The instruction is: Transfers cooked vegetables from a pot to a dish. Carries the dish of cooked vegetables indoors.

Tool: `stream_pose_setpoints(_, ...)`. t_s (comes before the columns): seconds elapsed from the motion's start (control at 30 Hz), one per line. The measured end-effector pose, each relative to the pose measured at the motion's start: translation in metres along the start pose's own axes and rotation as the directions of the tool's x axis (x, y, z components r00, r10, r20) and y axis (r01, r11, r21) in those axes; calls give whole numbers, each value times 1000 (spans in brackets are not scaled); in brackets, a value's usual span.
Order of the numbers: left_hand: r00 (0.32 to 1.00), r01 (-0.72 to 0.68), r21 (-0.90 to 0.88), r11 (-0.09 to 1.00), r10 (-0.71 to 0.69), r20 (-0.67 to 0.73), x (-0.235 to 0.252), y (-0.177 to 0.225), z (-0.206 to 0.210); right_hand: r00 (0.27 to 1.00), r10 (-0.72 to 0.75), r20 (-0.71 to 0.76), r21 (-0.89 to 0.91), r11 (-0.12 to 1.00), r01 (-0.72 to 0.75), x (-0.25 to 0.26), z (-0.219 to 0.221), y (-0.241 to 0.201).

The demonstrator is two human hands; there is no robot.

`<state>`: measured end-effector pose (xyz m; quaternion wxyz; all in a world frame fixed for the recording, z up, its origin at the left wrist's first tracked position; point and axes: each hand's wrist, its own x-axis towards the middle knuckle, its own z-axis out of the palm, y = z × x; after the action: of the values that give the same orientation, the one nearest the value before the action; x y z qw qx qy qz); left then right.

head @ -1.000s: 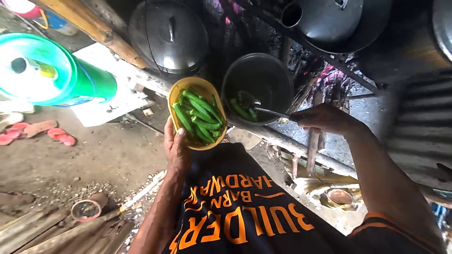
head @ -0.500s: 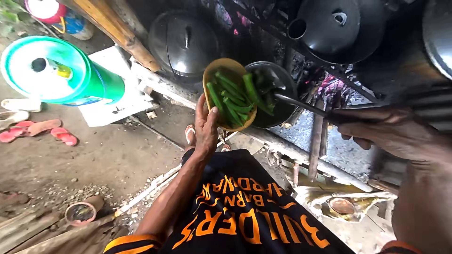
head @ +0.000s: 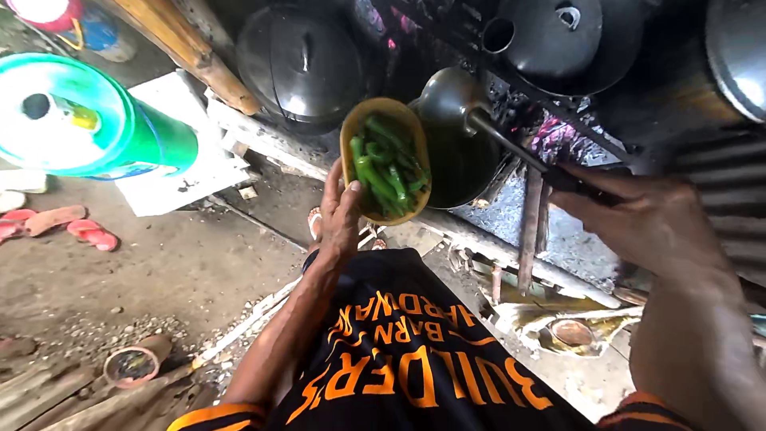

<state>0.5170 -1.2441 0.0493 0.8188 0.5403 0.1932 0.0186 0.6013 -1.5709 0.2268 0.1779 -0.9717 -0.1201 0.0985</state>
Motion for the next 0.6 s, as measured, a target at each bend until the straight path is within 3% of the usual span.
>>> stream_pose_setpoints(0.07, 1000, -30, 3, 1000, 30, 11, -4, 0, -17, 993, 87, 74, -61, 995, -83, 13, 6, 14)
stream_pose_setpoints(0.2, 993, -102, 10, 995, 103, -55, -15, 3, -52, 951, 155, 269, -340, 939, -57, 46, 43, 34)
stream_pose_setpoints(0.4, 969, -145, 59, 988, 154, -194, -31, 6, -96, 848, 285, 447, -525, 851, -10, 85, 58, 10)
stream_pose_setpoints(0.6, 959, -144, 48, 988, 151, -241, -31, 7, -106, 734, 393, 554, -651, 754, 87, 118, 51, -30)
